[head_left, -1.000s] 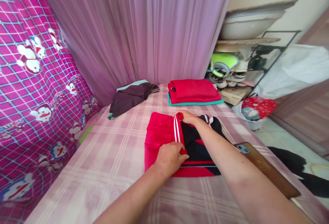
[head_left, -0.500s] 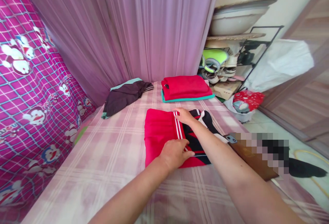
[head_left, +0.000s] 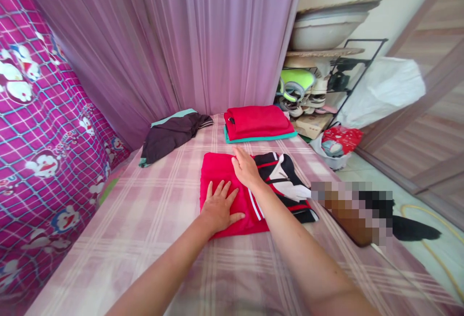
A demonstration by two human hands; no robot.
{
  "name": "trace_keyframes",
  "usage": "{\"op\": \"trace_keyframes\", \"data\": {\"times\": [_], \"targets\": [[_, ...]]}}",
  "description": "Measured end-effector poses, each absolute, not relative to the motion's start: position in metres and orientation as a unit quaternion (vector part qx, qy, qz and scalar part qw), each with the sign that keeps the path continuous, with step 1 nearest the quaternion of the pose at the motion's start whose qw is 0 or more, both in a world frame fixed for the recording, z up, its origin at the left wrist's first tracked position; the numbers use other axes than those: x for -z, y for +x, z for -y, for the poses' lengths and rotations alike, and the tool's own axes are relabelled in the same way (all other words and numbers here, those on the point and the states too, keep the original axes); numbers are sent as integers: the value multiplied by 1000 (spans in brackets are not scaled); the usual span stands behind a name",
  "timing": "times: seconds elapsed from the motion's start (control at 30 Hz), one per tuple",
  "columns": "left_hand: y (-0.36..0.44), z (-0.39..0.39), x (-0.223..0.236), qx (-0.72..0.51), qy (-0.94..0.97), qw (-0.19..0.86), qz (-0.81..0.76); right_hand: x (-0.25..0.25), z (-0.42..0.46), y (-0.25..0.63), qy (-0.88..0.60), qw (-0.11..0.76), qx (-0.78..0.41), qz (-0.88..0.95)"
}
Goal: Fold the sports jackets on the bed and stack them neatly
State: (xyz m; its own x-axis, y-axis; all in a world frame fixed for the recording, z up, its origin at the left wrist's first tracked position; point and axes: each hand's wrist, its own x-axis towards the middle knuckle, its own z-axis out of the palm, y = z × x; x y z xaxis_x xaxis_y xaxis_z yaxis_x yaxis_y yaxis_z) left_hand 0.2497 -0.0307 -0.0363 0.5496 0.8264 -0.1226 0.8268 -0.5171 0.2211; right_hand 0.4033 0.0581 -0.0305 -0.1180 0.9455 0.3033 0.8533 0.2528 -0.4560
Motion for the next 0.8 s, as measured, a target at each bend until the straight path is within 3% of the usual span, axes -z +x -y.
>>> {"op": "trace_keyframes", "data": {"times": [0.17,0.33,0.5,0.63,0.8], "targets": [[234,19,19,-95,847,231,-469,51,-44,395,-665,139,-93,728],[200,-30,4,-246,778,217,-536,42,-44,416,-646,174,-73,740],[185,-91,-1,-257,662,284,-644,24,-51,490,-771,207,20,601],[192,-120,5,-236,606,370,-663,19,-64,542,-862,143,-90,478],[196,-125,10,-238,598,423,-638,20,-86,548,-834,92,-134,527]]}}
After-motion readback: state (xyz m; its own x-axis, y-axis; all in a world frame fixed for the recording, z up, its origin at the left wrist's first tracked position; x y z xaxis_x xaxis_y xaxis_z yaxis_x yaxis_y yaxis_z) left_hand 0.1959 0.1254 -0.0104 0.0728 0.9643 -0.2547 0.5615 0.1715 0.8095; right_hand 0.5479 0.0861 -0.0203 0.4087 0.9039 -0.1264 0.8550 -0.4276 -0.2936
